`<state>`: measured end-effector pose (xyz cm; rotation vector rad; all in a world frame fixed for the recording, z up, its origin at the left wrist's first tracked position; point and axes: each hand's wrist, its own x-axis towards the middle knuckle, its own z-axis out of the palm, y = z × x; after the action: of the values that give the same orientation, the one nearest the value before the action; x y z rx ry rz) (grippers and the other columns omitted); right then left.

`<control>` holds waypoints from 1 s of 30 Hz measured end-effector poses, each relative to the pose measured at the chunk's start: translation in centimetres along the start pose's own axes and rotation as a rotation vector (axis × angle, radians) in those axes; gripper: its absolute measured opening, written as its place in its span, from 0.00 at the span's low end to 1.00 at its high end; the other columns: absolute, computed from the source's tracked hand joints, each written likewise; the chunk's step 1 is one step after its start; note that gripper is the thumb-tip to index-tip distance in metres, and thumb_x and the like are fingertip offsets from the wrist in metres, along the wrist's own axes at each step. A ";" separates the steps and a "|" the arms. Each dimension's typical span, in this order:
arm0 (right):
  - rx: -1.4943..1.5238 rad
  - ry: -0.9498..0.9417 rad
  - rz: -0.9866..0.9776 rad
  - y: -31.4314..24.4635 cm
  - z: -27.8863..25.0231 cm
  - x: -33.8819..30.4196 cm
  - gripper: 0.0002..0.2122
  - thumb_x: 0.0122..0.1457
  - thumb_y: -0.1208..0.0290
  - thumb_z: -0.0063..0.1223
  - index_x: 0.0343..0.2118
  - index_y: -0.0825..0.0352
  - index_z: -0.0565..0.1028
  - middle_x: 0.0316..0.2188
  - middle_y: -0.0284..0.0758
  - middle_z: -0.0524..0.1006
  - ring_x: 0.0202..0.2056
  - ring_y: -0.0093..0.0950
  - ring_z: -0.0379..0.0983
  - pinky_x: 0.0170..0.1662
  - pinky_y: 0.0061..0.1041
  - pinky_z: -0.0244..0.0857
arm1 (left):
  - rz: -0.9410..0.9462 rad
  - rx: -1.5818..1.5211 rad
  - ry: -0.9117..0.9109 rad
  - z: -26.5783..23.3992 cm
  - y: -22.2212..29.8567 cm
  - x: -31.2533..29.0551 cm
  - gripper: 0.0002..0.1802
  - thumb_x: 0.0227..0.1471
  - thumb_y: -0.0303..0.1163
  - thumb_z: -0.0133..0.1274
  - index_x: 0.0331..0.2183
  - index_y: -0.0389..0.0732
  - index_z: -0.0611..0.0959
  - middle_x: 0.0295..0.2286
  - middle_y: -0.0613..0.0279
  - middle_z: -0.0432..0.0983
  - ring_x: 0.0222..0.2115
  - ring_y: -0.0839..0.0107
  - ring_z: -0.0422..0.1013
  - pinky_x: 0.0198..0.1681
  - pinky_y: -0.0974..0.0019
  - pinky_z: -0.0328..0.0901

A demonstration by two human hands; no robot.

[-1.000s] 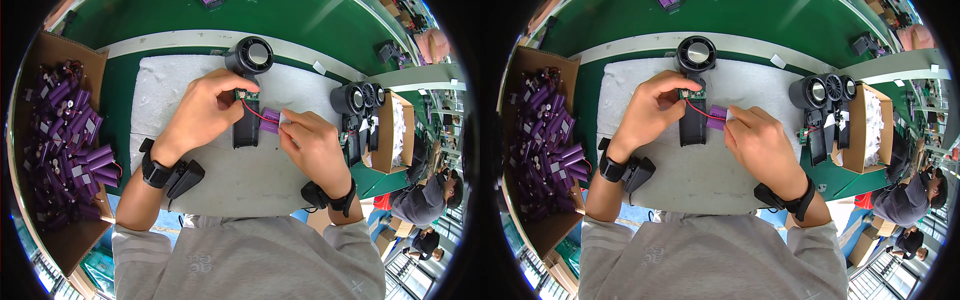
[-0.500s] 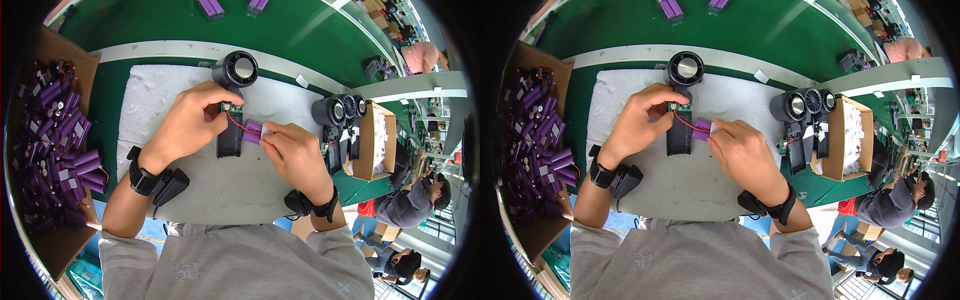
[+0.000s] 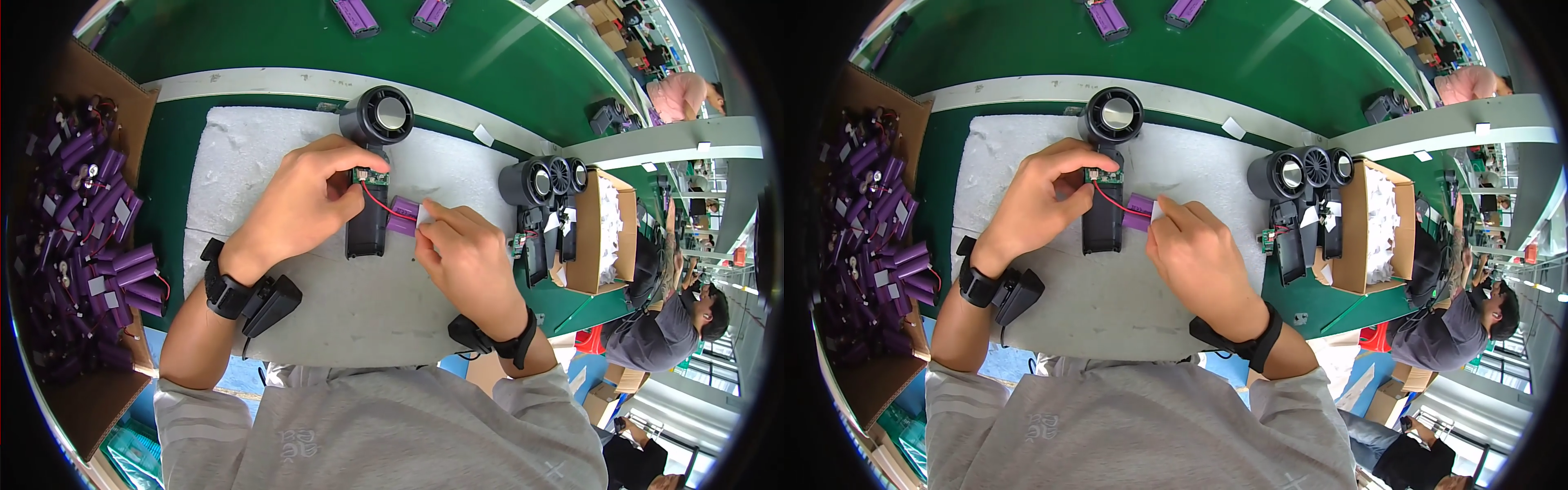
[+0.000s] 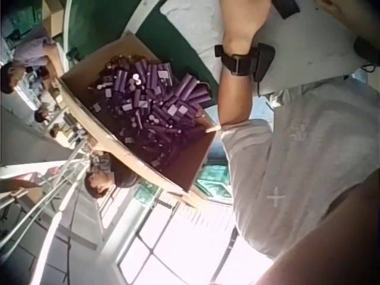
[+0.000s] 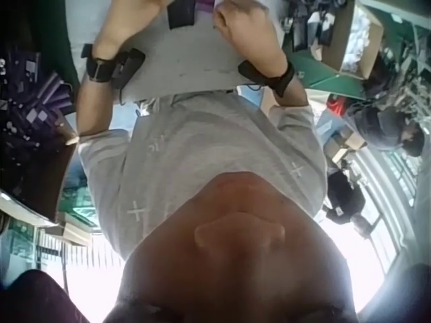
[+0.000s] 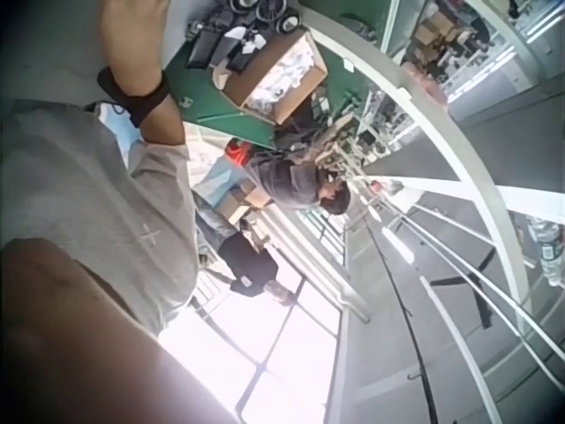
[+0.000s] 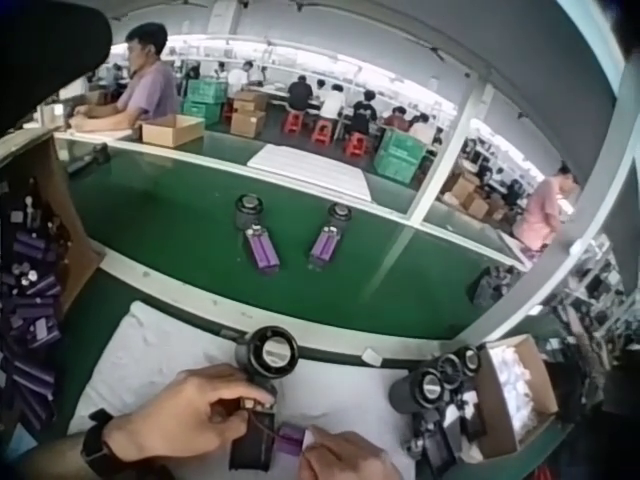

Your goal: The person connects a battery pack to a circuit board inside a handheld fan housing and fits the batteries into the casing. After checking the connection, they set the assembled fan on the workbench and repeat the process with another unit.

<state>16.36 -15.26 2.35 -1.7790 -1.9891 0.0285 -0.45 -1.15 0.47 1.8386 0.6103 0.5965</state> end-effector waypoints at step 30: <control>0.097 -0.081 0.140 0.2 -0.9 0.4 0.03 0.49 0.81 0.59 0.27 0.73 0.78 0.36 0.45 0.80 0.23 0.33 0.77 0.28 0.26 0.70 | 0.028 0.038 -0.056 -0.5 -0.5 0.0 0.19 0.44 0.17 0.50 0.41 0.39 0.81 0.33 0.60 0.73 0.28 0.74 0.71 0.32 0.71 0.67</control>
<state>16.83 -15.17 3.24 -1.8782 -1.8805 0.2416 -0.80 -0.65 0.20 1.8954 0.5634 0.5537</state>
